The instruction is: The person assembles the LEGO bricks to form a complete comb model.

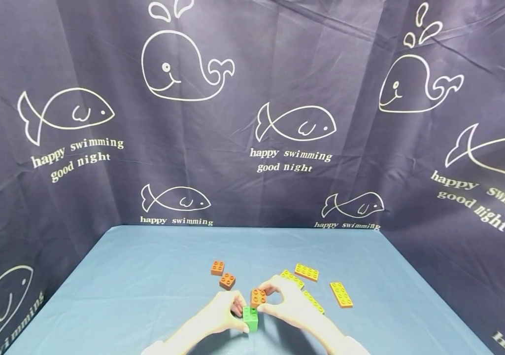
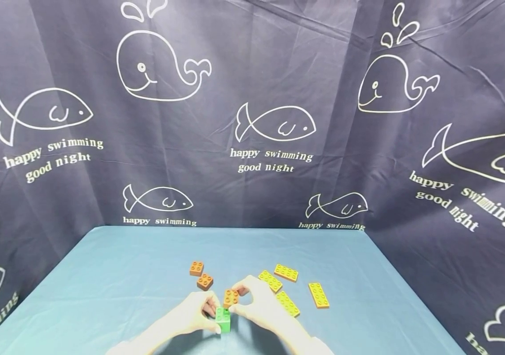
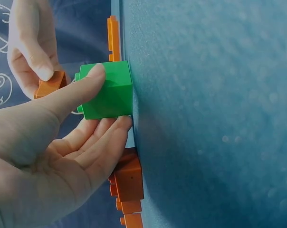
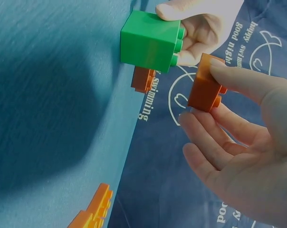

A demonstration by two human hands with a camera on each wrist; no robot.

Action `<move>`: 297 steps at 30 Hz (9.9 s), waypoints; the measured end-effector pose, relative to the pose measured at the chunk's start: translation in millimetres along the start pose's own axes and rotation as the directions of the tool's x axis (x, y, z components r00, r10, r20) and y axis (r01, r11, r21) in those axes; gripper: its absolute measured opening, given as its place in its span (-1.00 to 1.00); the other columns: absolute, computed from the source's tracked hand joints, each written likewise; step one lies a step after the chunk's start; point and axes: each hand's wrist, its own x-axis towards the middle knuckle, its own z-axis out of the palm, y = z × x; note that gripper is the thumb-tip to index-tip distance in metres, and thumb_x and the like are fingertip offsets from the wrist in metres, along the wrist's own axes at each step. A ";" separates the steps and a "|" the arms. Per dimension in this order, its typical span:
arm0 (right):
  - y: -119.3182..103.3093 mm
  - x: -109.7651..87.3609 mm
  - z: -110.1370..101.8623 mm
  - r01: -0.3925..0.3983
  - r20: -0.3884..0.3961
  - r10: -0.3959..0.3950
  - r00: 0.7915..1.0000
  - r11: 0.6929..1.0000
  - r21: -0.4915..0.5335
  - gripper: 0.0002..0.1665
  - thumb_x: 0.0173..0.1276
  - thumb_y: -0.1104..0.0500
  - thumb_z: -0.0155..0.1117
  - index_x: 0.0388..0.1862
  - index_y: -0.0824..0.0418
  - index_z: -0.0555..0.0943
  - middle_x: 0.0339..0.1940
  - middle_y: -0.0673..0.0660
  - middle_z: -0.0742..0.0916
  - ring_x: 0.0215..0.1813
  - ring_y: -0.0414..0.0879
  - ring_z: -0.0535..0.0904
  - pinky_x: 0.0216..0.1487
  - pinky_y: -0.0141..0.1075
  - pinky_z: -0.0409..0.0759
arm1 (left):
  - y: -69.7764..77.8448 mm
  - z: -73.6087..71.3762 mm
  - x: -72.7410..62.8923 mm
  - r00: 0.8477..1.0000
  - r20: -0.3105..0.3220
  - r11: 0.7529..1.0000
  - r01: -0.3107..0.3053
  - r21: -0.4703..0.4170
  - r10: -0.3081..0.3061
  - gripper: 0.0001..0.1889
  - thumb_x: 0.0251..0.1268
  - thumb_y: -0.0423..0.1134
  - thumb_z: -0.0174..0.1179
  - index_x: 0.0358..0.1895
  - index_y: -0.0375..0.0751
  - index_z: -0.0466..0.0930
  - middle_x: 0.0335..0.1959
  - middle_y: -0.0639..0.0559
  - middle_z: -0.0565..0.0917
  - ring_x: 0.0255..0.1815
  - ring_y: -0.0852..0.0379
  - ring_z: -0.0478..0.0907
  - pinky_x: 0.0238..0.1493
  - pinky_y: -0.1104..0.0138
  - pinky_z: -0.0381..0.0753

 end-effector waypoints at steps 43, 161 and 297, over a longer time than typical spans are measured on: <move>0.5 1.3 13.6 0.096 0.091 -0.098 0.991 0.995 0.024 -0.70 0.07 0.09 0.43 -0.18 0.08 0.67 -0.31 -0.08 0.65 -0.20 -0.23 0.56 -0.14 -0.27 0.57 | 0.3 0.6 -0.9 0.999 -0.012 0.999 -0.041 -0.001 0.041 -0.62 -0.28 -0.36 0.52 -0.40 -0.21 0.47 -0.46 0.09 0.59 -0.47 0.39 0.53 -0.36 0.50 0.57; 17.0 -1.9 -1.2 0.029 0.061 -0.040 0.997 0.986 0.163 -0.68 0.28 0.00 0.27 -0.09 0.17 0.60 -0.16 0.13 0.69 -0.09 -0.07 0.62 0.02 -0.20 0.58 | 5.7 -1.9 2.4 1.000 0.022 0.998 -0.021 0.059 0.019 -0.65 -0.13 -0.25 0.48 -0.39 -0.18 0.42 -0.36 0.03 0.62 -0.38 0.24 0.63 -0.34 0.47 0.58; 72.8 -33.1 -36.9 -0.587 -0.126 0.578 0.806 0.809 -0.041 -0.63 -0.17 0.25 0.54 -0.43 0.27 0.51 -0.58 0.05 0.53 -0.51 -0.14 0.42 -0.50 -0.34 0.42 | 1.5 2.5 3.0 1.000 0.005 0.998 0.021 0.067 -0.022 -0.65 -0.12 -0.20 0.47 -0.39 -0.15 0.43 -0.37 0.12 0.56 -0.35 0.25 0.63 -0.32 0.46 0.57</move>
